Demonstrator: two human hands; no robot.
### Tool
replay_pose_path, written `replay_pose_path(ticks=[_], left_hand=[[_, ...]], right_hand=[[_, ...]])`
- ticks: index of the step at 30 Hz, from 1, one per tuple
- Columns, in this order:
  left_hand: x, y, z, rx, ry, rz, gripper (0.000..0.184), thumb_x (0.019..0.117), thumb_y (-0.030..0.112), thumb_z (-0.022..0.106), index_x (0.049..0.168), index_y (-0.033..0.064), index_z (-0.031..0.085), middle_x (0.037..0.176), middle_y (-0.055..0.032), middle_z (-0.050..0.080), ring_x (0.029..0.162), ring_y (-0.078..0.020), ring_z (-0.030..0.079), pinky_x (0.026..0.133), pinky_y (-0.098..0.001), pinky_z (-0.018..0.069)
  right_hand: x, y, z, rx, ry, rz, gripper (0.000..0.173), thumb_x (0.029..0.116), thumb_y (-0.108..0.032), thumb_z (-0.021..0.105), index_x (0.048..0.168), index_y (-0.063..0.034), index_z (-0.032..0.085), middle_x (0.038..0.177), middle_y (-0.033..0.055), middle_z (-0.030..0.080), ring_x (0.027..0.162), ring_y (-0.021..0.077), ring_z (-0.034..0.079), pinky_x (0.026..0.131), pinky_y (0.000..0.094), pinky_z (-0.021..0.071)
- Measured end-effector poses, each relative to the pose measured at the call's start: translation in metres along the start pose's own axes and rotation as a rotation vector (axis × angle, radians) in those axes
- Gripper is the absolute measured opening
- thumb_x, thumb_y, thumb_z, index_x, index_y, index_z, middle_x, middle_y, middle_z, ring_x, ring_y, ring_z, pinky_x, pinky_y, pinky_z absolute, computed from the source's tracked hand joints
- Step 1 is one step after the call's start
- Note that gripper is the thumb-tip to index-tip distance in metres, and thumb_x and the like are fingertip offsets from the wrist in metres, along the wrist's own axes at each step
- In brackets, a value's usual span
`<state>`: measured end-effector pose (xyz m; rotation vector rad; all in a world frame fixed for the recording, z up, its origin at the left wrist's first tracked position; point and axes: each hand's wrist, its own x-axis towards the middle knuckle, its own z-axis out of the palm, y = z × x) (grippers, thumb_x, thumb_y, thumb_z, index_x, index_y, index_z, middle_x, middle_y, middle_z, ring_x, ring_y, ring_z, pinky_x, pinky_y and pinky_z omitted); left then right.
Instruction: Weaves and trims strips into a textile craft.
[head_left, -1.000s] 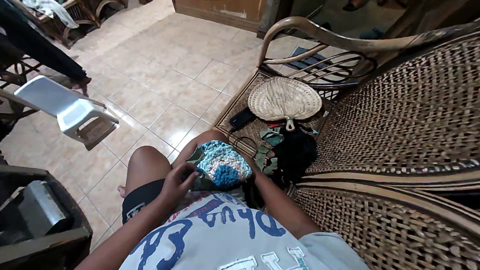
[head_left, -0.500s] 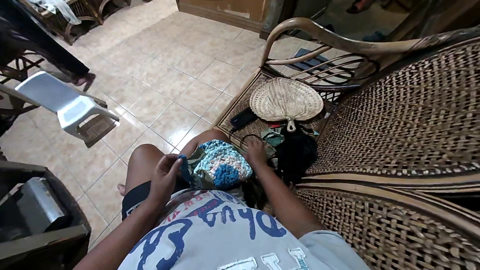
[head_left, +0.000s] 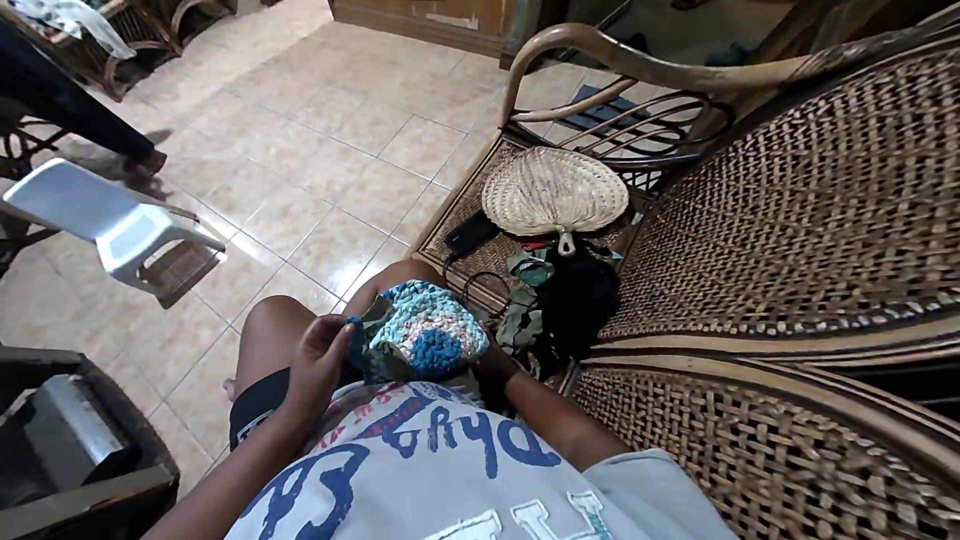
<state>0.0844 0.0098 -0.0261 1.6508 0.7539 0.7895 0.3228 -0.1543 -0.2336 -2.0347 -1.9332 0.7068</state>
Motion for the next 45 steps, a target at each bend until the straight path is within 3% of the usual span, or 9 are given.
replay_pose_path(ticks=[5, 7, 11, 15, 19, 25, 29, 36, 45], left_hand=[[0.003, -0.002, 0.0, 0.004, 0.001, 0.011, 0.01, 0.0997, 0.009, 0.058, 0.108, 0.005, 0.061, 0.092, 0.0065, 0.068, 0.083, -0.0026, 0.066, 0.077, -0.0222, 0.0573], [0.003, -0.003, -0.001, 0.006, 0.001, 0.009, 0.011, 0.0999, 0.01, 0.057, 0.108, 0.0044, 0.061, 0.092, 0.0062, 0.067, 0.083, -0.0025, 0.066, 0.077, -0.0226, 0.0572], [0.003, -0.004, -0.002, 0.001, 0.009, 0.004, 0.01, 0.0994, 0.009, 0.058, 0.107, 0.0044, 0.061, 0.092, 0.0064, 0.067, 0.083, -0.002, 0.065, 0.076, -0.0215, 0.0567], [0.002, -0.002, -0.004, -0.001, 0.023, 0.026, 0.009, 0.0994, 0.009, 0.058, 0.107, 0.0054, 0.061, 0.092, 0.0075, 0.067, 0.083, -0.0012, 0.065, 0.077, -0.021, 0.0566], [0.004, 0.0, -0.006, -0.023, 0.068, -0.005, 0.012, 0.1002, 0.009, 0.058, 0.109, 0.0026, 0.063, 0.094, 0.0046, 0.069, 0.084, -0.0043, 0.067, 0.079, -0.0252, 0.0584], [0.008, 0.011, -0.01, -0.11, 0.18, -0.077, 0.012, 0.1006, 0.007, 0.056, 0.109, 0.0013, 0.062, 0.094, 0.0022, 0.069, 0.086, -0.006, 0.068, 0.081, -0.0273, 0.0588], [0.005, 0.014, -0.016, -0.147, 0.19, -0.098, 0.013, 0.1014, 0.008, 0.056, 0.111, 0.0016, 0.062, 0.095, 0.001, 0.068, 0.085, -0.0069, 0.068, 0.081, -0.0277, 0.0589], [0.003, 0.012, -0.019, -0.206, 0.212, -0.102, 0.01, 0.1019, 0.008, 0.055, 0.11, 0.0028, 0.059, 0.096, -0.0002, 0.067, 0.089, -0.0089, 0.067, 0.084, -0.0296, 0.0584], [0.003, 0.015, -0.025, -0.287, 0.254, -0.163, 0.019, 0.1023, 0.003, 0.055, 0.119, -0.002, 0.061, 0.103, -0.0046, 0.069, 0.09, -0.0107, 0.068, 0.085, -0.0299, 0.059]], right_hand=[[0.008, 0.004, -0.027, 0.149, 0.139, 0.144, 0.054, 0.0994, -0.021, 0.059, 0.148, -0.0001, 0.051, 0.159, 0.02, 0.042, 0.154, 0.0375, 0.027, 0.126, 0.0597, 0.0042], [0.015, 0.005, -0.043, 0.22, 0.188, 0.248, 0.046, 0.1032, -0.012, 0.05, 0.147, 0.0025, 0.051, 0.158, 0.0197, 0.044, 0.153, 0.0388, 0.029, 0.125, 0.0603, 0.0049], [0.03, 0.017, -0.045, 0.065, 0.38, 0.209, 0.029, 0.1007, 0.002, 0.049, 0.123, 0.011, 0.067, 0.127, 0.0305, 0.065, 0.126, 0.0508, 0.058, 0.112, 0.0729, 0.0272], [0.036, 0.025, -0.055, -0.075, 0.431, 0.258, 0.028, 0.0922, -0.005, 0.066, 0.119, 0.0034, 0.071, 0.123, 0.0279, 0.067, 0.117, 0.0496, 0.061, 0.105, 0.068, 0.0387], [0.039, 0.025, -0.046, -0.14, 0.501, 0.21, 0.023, 0.0961, 0.002, 0.057, 0.111, 0.0044, 0.074, 0.119, 0.0276, 0.068, 0.111, 0.0509, 0.064, 0.094, 0.0681, 0.0461], [0.054, -0.016, -0.09, -0.066, -0.034, 0.51, 0.037, 0.1086, -0.002, 0.036, 0.138, 0.0094, 0.056, 0.141, 0.0329, 0.055, 0.137, 0.0499, 0.047, 0.111, 0.0648, 0.0289], [0.059, -0.024, -0.111, 0.015, -0.238, 0.628, 0.037, 0.1079, -0.013, 0.043, 0.138, 0.0039, 0.057, 0.138, 0.03, 0.057, 0.13, 0.0485, 0.054, 0.105, 0.0657, 0.0423], [0.05, 0.024, -0.128, 0.44, -0.301, 0.376, 0.038, 0.1016, -0.011, 0.061, 0.138, 0.0009, 0.059, 0.134, 0.0268, 0.059, 0.12, 0.0374, 0.06, 0.103, 0.0529, 0.0462], [0.02, 0.05, -0.162, 0.592, -0.028, 0.542, 0.041, 0.098, -0.006, 0.064, 0.138, 0.0005, 0.059, 0.132, 0.0257, 0.061, 0.114, 0.034, 0.063, 0.099, 0.0491, 0.0509]])
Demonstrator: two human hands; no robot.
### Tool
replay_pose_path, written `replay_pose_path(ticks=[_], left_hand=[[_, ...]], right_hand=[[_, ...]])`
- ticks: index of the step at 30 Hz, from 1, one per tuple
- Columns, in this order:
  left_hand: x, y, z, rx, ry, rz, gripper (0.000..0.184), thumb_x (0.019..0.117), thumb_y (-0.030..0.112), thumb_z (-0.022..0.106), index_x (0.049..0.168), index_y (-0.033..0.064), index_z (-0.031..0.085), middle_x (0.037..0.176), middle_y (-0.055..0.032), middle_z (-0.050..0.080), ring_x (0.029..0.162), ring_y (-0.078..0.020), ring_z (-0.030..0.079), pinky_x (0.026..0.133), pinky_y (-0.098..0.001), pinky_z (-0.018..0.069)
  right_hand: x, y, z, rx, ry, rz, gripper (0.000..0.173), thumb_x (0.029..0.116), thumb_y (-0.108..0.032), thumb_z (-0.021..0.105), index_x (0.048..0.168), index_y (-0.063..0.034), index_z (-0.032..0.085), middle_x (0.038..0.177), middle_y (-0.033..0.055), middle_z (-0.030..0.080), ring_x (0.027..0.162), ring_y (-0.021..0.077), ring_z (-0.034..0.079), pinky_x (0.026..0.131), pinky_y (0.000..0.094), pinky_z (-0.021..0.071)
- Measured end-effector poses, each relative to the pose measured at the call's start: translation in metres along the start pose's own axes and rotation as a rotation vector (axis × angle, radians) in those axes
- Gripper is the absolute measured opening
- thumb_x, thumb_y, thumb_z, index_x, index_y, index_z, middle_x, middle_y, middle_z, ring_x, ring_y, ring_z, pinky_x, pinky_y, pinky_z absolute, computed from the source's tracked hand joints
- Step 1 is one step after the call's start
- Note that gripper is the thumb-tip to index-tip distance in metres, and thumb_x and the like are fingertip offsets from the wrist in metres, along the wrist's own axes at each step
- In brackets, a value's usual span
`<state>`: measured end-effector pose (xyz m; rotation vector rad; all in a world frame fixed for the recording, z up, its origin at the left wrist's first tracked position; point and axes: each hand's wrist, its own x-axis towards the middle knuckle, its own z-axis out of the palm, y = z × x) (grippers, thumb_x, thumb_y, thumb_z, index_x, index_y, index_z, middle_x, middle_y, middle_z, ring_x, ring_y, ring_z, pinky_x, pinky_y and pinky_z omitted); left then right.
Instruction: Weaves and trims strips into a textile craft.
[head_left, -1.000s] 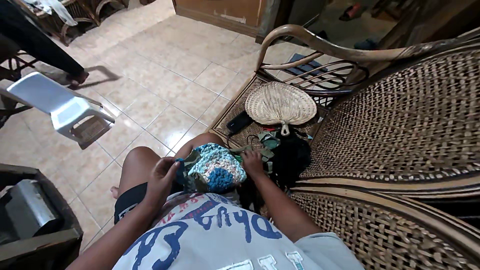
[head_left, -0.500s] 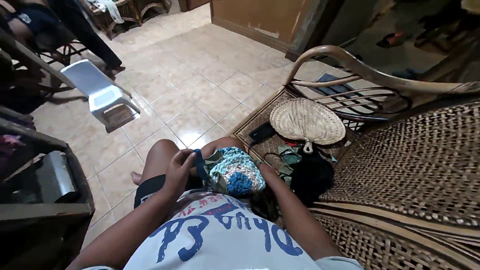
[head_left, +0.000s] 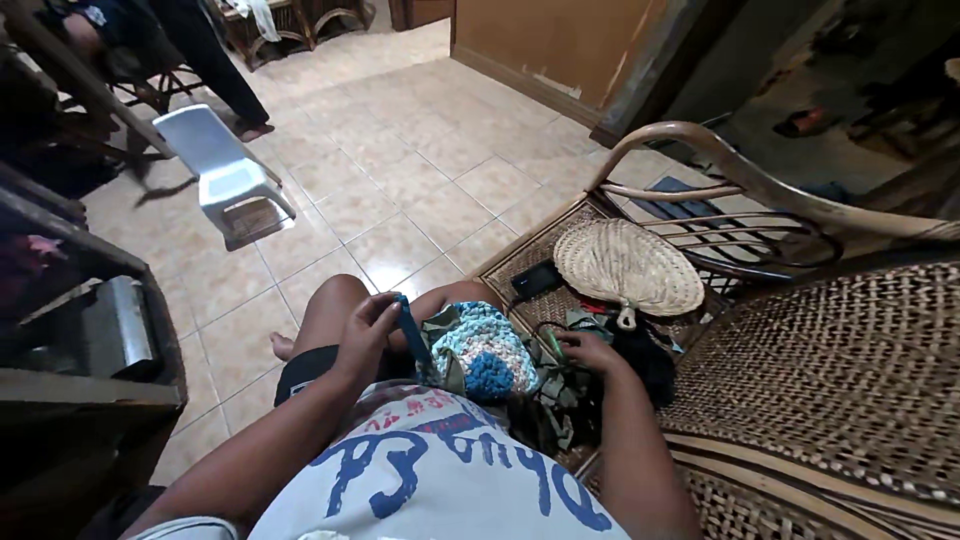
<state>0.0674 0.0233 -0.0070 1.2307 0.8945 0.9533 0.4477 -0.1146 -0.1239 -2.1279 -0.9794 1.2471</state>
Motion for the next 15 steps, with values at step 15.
replay_pose_path(ticks=[15], left_hand=[[-0.007, -0.015, 0.003, 0.33, -0.242, 0.585, 0.016, 0.0902, -0.001, 0.069, 0.106, -0.0014, 0.069, 0.103, -0.0032, 0.073, 0.098, -0.008, 0.07, 0.091, -0.03, 0.0591]], right_hand=[[-0.087, -0.175, 0.1, 0.691, -0.064, -0.61, 0.037, 0.0912, -0.007, 0.072, 0.124, -0.0003, 0.057, 0.095, 0.0025, 0.071, 0.08, 0.0089, 0.07, 0.077, 0.0266, 0.0605]])
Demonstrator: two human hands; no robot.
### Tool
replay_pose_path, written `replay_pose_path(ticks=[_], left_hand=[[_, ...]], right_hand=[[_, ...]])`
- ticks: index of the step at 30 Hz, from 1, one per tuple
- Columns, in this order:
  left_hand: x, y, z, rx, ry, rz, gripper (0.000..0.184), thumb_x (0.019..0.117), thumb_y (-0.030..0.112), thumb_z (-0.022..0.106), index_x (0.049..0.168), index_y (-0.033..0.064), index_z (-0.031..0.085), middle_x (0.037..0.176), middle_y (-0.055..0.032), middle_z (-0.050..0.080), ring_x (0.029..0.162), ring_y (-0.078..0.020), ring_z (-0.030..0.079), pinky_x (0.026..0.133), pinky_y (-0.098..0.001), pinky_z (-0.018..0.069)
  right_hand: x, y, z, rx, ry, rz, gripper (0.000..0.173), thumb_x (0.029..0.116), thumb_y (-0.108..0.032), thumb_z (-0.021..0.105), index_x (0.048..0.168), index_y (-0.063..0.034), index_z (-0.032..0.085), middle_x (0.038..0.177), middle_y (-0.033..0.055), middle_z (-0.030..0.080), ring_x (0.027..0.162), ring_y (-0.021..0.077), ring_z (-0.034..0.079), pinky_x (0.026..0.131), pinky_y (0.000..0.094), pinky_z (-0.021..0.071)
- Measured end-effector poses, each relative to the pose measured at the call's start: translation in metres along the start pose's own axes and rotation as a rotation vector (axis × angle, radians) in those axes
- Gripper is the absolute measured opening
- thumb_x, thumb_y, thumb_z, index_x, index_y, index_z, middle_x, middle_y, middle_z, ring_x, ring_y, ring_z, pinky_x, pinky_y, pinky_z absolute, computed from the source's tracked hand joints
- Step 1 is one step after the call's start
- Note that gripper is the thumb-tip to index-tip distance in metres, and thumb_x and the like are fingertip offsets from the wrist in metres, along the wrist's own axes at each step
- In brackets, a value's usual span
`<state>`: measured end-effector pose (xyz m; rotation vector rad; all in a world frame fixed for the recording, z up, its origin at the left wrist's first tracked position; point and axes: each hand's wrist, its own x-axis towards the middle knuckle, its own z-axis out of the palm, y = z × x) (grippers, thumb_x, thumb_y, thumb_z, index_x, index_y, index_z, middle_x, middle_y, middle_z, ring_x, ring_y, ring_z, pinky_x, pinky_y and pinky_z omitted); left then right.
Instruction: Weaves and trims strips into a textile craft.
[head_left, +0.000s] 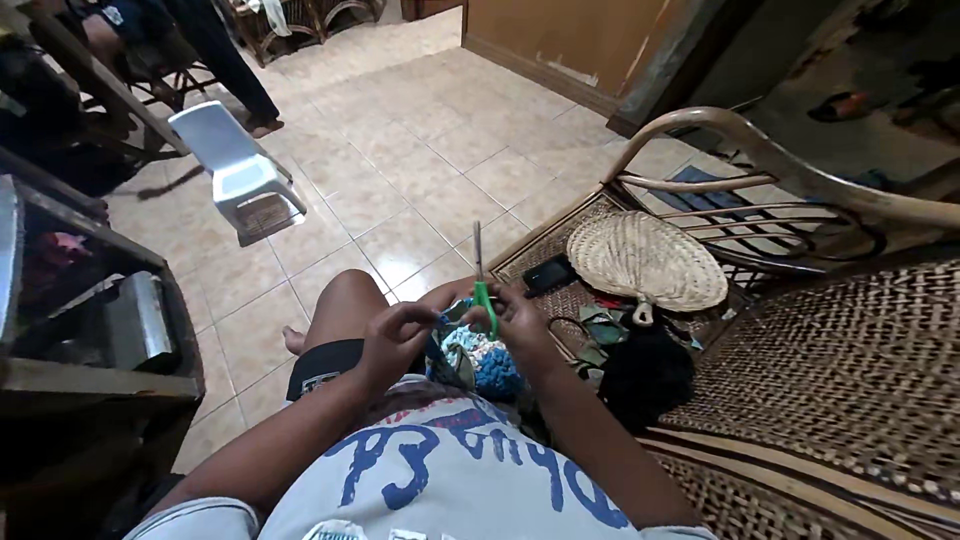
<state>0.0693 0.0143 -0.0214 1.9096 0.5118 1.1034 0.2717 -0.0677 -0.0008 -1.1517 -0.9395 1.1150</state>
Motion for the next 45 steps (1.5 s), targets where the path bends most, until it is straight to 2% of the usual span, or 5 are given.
replay_pose_path(ticks=[7, 11, 17, 24, 45], left_hand=[[0.0, -0.002, -0.001, 0.187, -0.069, 0.318, 0.007, 0.0941, 0.003, 0.069, 0.1, 0.0058, 0.071, 0.106, -0.0056, 0.07, 0.104, -0.0073, 0.067, 0.09, -0.0229, 0.0572], [0.001, 0.002, 0.0, 0.107, -0.042, 0.194, 0.01, 0.0925, 0.002, 0.069, 0.101, 0.0066, 0.071, 0.105, -0.0038, 0.07, 0.102, -0.0087, 0.068, 0.09, -0.0275, 0.0588], [0.0, 0.013, 0.006, -0.083, -0.096, 0.01, 0.015, 0.0906, -0.002, 0.068, 0.103, 0.0067, 0.069, 0.106, 0.0013, 0.069, 0.098, -0.0051, 0.067, 0.087, -0.0259, 0.0594], [0.0, 0.024, 0.008, -0.045, -0.213, -0.17, 0.018, 0.0954, -0.003, 0.057, 0.112, -0.0075, 0.059, 0.106, -0.0047, 0.068, 0.096, -0.001, 0.066, 0.088, -0.0217, 0.0565], [0.007, 0.027, 0.008, -0.262, -0.144, -0.562, 0.026, 0.095, -0.003, 0.062, 0.119, -0.0001, 0.053, 0.099, -0.0019, 0.07, 0.086, -0.0059, 0.068, 0.081, -0.0242, 0.0575]], right_hand=[[-0.007, 0.005, 0.009, 0.112, -0.024, -0.026, 0.04, 0.0852, 0.004, 0.073, 0.122, -0.0015, 0.058, 0.099, 0.0053, 0.075, 0.089, 0.0112, 0.073, 0.083, 0.0275, 0.0598], [-0.009, 0.02, 0.006, -0.056, -0.103, -0.314, 0.053, 0.0805, -0.009, 0.081, 0.127, -0.0012, 0.056, 0.112, 0.0022, 0.072, 0.101, 0.0098, 0.069, 0.091, 0.0288, 0.058], [-0.011, 0.026, 0.015, -0.145, 0.066, -0.474, 0.037, 0.0815, -0.004, 0.078, 0.115, -0.0008, 0.063, 0.099, 0.0004, 0.073, 0.09, 0.0052, 0.069, 0.085, 0.0265, 0.0588], [-0.009, 0.03, 0.014, -0.18, 0.035, -0.547, 0.04, 0.0818, -0.003, 0.078, 0.119, -0.0009, 0.063, 0.105, 0.0018, 0.073, 0.094, 0.0061, 0.07, 0.088, 0.0277, 0.0583], [0.0, 0.039, -0.008, -0.428, -0.139, -0.662, 0.035, 0.0811, 0.0, 0.074, 0.116, -0.0024, 0.072, 0.105, 0.0067, 0.076, 0.099, 0.0135, 0.07, 0.096, 0.0368, 0.0547]])
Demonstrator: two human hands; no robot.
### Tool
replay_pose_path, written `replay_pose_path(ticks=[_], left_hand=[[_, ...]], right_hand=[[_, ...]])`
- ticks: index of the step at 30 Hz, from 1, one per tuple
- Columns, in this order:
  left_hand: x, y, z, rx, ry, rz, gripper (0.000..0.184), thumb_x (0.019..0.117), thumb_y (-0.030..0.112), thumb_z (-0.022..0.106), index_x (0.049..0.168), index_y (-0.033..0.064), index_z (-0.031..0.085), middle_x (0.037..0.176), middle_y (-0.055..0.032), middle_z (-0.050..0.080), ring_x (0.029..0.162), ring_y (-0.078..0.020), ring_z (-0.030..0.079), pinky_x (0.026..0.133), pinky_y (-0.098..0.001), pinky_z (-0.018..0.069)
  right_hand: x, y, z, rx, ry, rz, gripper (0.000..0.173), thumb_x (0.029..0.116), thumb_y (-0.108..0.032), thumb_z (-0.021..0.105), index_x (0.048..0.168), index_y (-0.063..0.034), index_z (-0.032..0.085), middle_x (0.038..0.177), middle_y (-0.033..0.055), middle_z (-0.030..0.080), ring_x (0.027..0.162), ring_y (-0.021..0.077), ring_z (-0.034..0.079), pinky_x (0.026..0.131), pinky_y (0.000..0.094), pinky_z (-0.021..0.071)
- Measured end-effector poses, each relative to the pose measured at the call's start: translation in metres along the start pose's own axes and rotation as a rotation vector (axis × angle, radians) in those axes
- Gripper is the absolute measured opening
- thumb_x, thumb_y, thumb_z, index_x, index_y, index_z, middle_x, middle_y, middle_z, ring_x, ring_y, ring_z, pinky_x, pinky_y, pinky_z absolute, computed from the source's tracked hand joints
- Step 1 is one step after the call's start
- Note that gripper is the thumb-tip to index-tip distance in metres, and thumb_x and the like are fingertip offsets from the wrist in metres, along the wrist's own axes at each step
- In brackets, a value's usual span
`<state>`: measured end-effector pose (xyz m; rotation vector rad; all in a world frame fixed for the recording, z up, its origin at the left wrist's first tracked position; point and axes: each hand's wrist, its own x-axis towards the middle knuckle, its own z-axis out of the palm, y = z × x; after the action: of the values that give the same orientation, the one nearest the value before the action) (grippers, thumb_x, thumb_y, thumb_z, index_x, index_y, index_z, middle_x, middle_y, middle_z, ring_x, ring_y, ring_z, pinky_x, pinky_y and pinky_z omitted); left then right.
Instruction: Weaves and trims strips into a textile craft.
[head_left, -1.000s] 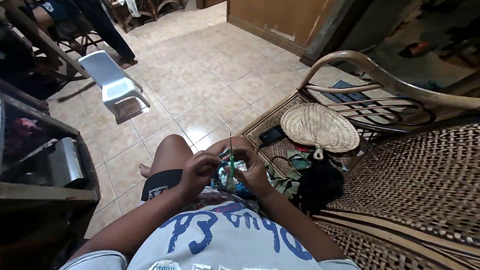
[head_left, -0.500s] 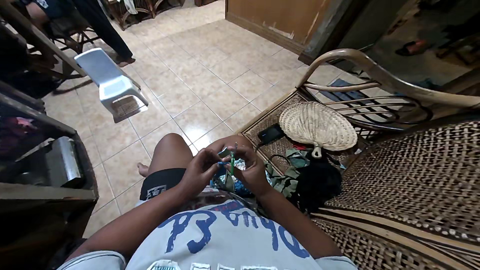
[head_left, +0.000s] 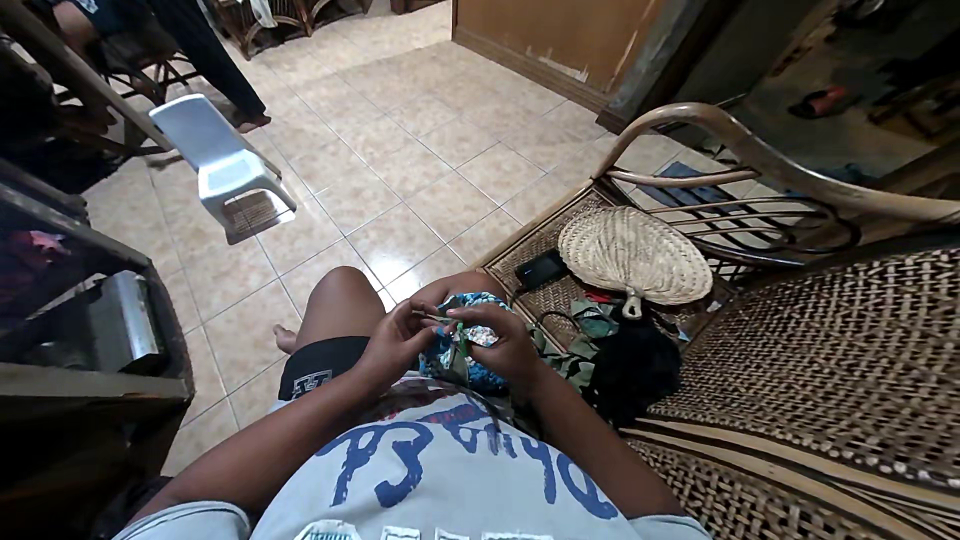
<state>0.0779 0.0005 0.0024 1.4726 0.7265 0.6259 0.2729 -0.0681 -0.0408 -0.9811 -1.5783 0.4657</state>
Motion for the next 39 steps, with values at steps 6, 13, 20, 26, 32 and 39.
replay_pose_path(ticks=[6, 13, 20, 26, 32, 39], left_hand=[[0.001, -0.009, -0.004, 0.249, -0.014, 0.147, 0.027, 0.0976, 0.007, 0.062, 0.122, -0.0027, 0.057, 0.104, -0.0049, 0.069, 0.09, -0.0049, 0.068, 0.083, -0.0244, 0.0574], [0.001, -0.007, -0.002, 0.148, 0.015, 0.116, 0.026, 0.0965, 0.005, 0.063, 0.119, -0.0034, 0.054, 0.104, -0.0054, 0.067, 0.091, -0.0056, 0.067, 0.085, -0.025, 0.057], [0.001, -0.004, -0.003, 0.006, 0.007, -0.065, 0.026, 0.0997, 0.006, 0.059, 0.124, -0.0002, 0.052, 0.101, -0.0046, 0.067, 0.086, -0.0081, 0.067, 0.079, -0.0261, 0.0578], [0.001, -0.003, -0.003, -0.066, 0.0, -0.076, 0.033, 0.0923, 0.001, 0.068, 0.122, 0.0006, 0.053, 0.098, -0.0016, 0.07, 0.087, -0.0075, 0.069, 0.081, -0.0256, 0.0579], [0.002, -0.004, -0.003, -0.09, 0.07, -0.014, 0.031, 0.0923, -0.002, 0.067, 0.12, 0.0017, 0.053, 0.096, -0.0017, 0.072, 0.085, -0.0077, 0.07, 0.08, -0.026, 0.0583], [-0.001, -0.008, 0.0, -0.012, 0.101, 0.196, 0.023, 0.0903, -0.003, 0.07, 0.112, -0.0011, 0.063, 0.1, -0.0015, 0.073, 0.09, -0.0077, 0.071, 0.085, -0.027, 0.0598]], right_hand=[[-0.002, 0.003, 0.005, 0.017, 0.044, 0.019, 0.034, 0.0808, 0.0, 0.075, 0.115, -0.0029, 0.073, 0.103, 0.006, 0.076, 0.096, 0.0122, 0.071, 0.092, 0.0355, 0.0561], [-0.002, 0.0, 0.004, -0.022, 0.03, 0.026, 0.034, 0.0799, 0.001, 0.074, 0.114, -0.0021, 0.074, 0.102, 0.0062, 0.076, 0.097, 0.0128, 0.07, 0.094, 0.036, 0.055], [-0.003, 0.006, 0.003, -0.104, -0.026, -0.056, 0.032, 0.0826, -0.004, 0.073, 0.114, -0.0033, 0.075, 0.104, 0.0069, 0.077, 0.098, 0.0156, 0.071, 0.096, 0.0396, 0.0533], [-0.002, 0.003, 0.0, -0.13, -0.043, -0.05, 0.034, 0.0811, -0.004, 0.074, 0.116, -0.0033, 0.075, 0.107, 0.0092, 0.076, 0.099, 0.0181, 0.071, 0.095, 0.0418, 0.0531], [0.003, -0.011, -0.004, 0.271, 0.128, 0.306, 0.04, 0.0848, -0.006, 0.076, 0.122, -0.0007, 0.061, 0.105, -0.0004, 0.075, 0.097, 0.0076, 0.071, 0.091, 0.0291, 0.0587], [0.001, -0.011, 0.012, 0.275, 0.148, 0.325, 0.04, 0.0842, -0.005, 0.076, 0.12, 0.0032, 0.06, 0.098, 0.0035, 0.073, 0.088, 0.0088, 0.07, 0.083, 0.0284, 0.0586]])
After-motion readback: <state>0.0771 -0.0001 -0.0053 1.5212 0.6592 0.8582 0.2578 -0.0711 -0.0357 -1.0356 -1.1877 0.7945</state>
